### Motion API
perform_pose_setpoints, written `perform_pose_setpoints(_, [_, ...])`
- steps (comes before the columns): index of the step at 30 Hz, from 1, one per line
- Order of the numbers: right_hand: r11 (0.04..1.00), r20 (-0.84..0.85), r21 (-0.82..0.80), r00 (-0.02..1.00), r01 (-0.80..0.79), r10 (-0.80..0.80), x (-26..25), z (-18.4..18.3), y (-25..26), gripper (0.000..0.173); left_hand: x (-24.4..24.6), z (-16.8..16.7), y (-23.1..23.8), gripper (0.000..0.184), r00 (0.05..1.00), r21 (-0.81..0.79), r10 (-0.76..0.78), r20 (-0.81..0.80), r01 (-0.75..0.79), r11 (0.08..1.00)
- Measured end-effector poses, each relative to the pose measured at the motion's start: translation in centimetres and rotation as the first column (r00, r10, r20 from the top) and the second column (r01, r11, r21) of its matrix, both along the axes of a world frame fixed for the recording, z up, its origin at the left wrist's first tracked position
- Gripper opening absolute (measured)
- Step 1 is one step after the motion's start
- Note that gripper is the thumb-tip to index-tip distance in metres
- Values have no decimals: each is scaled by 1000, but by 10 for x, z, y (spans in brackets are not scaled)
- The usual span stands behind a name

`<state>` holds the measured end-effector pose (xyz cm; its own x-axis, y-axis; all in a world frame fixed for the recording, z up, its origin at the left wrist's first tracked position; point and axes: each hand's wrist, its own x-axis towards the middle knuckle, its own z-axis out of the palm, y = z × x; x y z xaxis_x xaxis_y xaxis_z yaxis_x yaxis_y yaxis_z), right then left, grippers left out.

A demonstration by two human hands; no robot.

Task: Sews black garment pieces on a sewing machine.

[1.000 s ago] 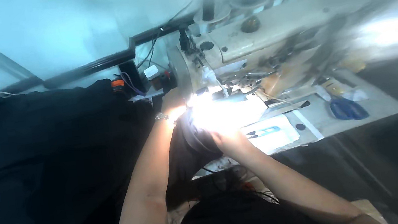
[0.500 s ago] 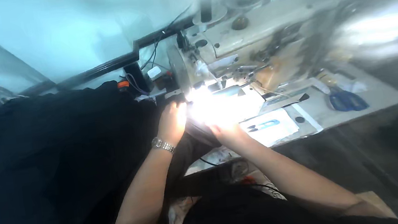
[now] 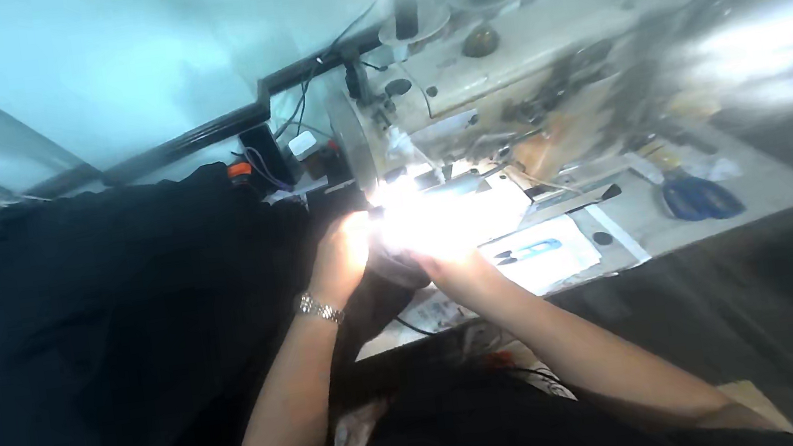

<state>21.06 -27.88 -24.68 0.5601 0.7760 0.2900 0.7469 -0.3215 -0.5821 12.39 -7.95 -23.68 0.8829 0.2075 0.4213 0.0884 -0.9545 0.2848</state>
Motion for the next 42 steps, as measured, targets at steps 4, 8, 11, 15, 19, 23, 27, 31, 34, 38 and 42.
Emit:
perform_pose_setpoints(4, [1000,42,11,999,-8,8,3,-7,-1,29,-1,6,2,22,999,132,-11,40,6,991])
perform_pose_setpoints(8, [992,-9,-114,998,-58,57,8,7,-5,31,-27,11,-25,30,969,251,-177,-175,218,943])
perform_pose_setpoints(11, [933,-49,-344,994,-107,96,11,30,-6,35,-45,24,-42,23,943,272,-141,-302,227,935])
perform_pose_setpoints(15, [894,49,-432,987,-118,154,12,42,-12,35,-90,67,-99,15,736,-275,-662,-143,613,741])
perform_pose_setpoints(19, [956,353,-54,890,-288,288,0,8,-35,21,-102,70,-117,12,694,-267,-695,-185,645,716])
perform_pose_setpoints(23, [924,310,3,879,-382,362,-33,-2,-76,18,-88,62,-113,37,907,-158,-336,-255,304,940])
perform_pose_setpoints(27, [944,409,121,881,-309,236,-40,-7,-86,26,-58,12,-89,55,960,169,170,-224,-133,977])
perform_pose_setpoints(31, [946,415,71,872,-317,261,-37,-7,-83,24,-48,4,-76,52,936,254,277,-220,-219,942])
perform_pose_setpoints(34, [945,434,126,873,-302,221,-36,-9,-81,23,-42,6,-70,52,931,214,270,-247,-219,952])
perform_pose_setpoints(38, [931,451,211,875,-298,179,-34,-17,-89,26,-49,10,-78,53,933,190,236,-271,-189,964])
perform_pose_setpoints(42, [933,431,192,880,-305,199,-34,-20,-91,26,-50,10,-75,52,949,172,194,-247,-154,973])
